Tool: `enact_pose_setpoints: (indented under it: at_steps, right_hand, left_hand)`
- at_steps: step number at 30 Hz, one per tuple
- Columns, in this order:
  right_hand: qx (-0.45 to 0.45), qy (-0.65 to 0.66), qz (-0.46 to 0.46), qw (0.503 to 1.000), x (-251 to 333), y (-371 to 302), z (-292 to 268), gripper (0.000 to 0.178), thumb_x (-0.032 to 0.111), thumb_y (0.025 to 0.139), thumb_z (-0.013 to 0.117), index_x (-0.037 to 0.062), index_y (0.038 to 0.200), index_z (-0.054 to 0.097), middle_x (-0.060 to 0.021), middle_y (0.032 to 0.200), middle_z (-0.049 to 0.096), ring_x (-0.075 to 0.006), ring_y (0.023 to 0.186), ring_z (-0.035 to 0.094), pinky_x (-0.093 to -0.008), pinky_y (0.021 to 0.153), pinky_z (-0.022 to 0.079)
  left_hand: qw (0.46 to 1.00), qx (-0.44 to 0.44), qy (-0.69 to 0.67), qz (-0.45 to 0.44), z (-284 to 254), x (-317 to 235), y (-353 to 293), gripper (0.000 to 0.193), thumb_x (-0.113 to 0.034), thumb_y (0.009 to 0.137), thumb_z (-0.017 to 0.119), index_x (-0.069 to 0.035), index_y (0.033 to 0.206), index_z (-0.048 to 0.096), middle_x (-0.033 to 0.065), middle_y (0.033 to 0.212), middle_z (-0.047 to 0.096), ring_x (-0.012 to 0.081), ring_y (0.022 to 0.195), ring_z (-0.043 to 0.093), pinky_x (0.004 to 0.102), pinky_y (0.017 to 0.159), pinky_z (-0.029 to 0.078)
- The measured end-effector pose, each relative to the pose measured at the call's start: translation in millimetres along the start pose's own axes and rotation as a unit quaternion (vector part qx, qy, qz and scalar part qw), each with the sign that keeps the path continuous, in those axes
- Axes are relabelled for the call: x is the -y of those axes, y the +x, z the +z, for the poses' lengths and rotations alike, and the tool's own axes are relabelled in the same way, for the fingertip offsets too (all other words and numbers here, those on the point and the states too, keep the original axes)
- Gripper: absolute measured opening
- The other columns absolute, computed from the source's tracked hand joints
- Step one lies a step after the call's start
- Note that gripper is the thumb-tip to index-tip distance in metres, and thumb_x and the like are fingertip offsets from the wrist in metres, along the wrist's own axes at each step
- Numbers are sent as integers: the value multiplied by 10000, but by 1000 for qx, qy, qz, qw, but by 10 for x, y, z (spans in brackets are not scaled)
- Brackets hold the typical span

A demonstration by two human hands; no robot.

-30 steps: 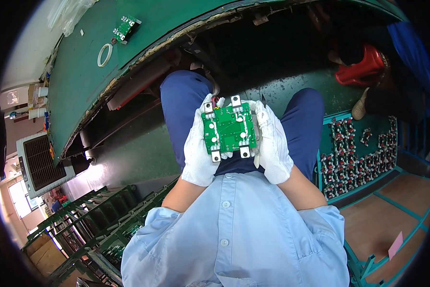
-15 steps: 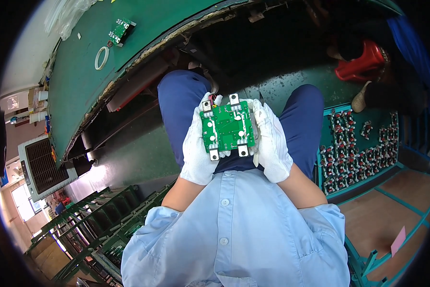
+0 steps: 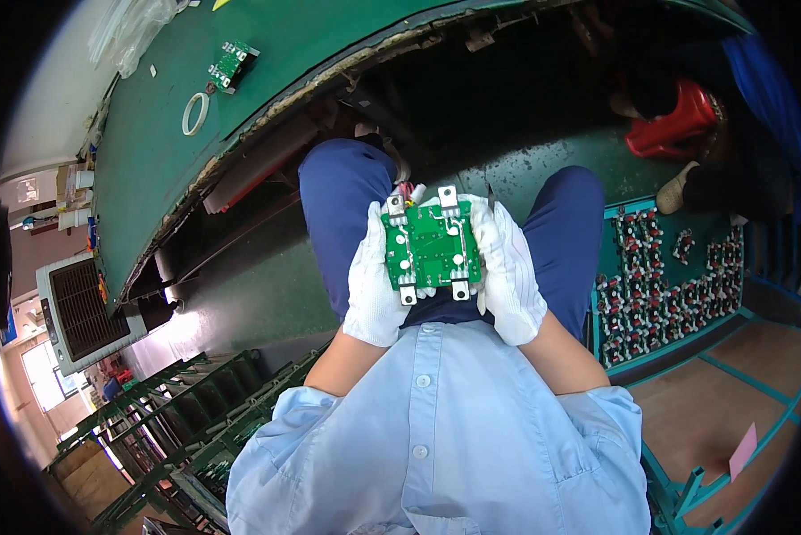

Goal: The person assembles electronic components onto printed circuit boards at a factory workbench, using pliers to manipulate the components.

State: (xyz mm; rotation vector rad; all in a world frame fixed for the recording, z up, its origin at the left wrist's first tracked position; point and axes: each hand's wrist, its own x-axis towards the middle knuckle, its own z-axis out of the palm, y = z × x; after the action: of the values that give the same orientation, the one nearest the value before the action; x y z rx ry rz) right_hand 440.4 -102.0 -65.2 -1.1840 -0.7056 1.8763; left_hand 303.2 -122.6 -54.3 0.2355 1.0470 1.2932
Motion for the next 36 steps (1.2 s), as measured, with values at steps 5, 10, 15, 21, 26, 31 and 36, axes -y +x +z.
enact_pose_setpoints:
  at_steps: [5,10,15,21,26,31,36]
  right_hand:
    - [63,-293,-214,930,188,-10,88,249,137,804,507,-8,1006,522,-104,875,568,-208,766,559,-304,715,441]
    - [93,-264,-198,939,29,86,-148,293,103,746,543,-27,1007,524,-109,895,567,-171,759,557,-276,697,454]
    - [133,-238,-205,940,14,197,-98,364,148,764,559,-47,1064,489,-105,966,550,-145,819,538,-260,731,457]
    - [135,-170,-192,957,11,380,16,511,135,782,580,-6,1231,379,-35,818,501,-78,713,467,-216,702,419]
    - [85,-189,-214,955,98,424,13,479,178,815,561,-3,1224,387,-23,777,498,-76,694,468,-204,682,412]
    - [68,-284,-191,937,137,516,150,297,119,850,496,5,1124,480,-25,719,519,-89,665,496,-224,653,414]
    - [102,-327,-241,908,337,834,517,263,93,844,524,15,1093,494,-20,710,524,-62,611,475,-200,579,400]
  left_hand:
    - [991,132,-14,-26,-253,-162,9,506,-364,912,397,7,1256,378,122,1186,502,183,1047,520,282,895,418]
    - [971,136,159,-113,-525,-201,95,500,-292,881,508,10,1262,387,55,1107,528,115,964,500,244,832,402]
    - [978,192,71,-24,-603,-98,185,500,-224,846,563,22,1247,394,66,1122,531,120,1004,504,251,876,387]
    - [987,99,44,121,-570,-215,435,319,-173,914,426,-19,1191,463,40,1141,522,107,991,485,253,888,373]
    - [933,-57,20,355,-754,-1377,941,367,-276,936,375,1,1164,455,56,1089,532,145,998,493,289,921,356]
    - [896,-242,83,362,-930,-2188,1560,385,-369,924,338,-56,1074,504,24,869,545,101,701,499,243,578,428]
    - [651,-489,464,349,-971,-2168,1892,375,-296,907,345,-42,1145,486,140,1054,532,261,973,505,364,822,406]
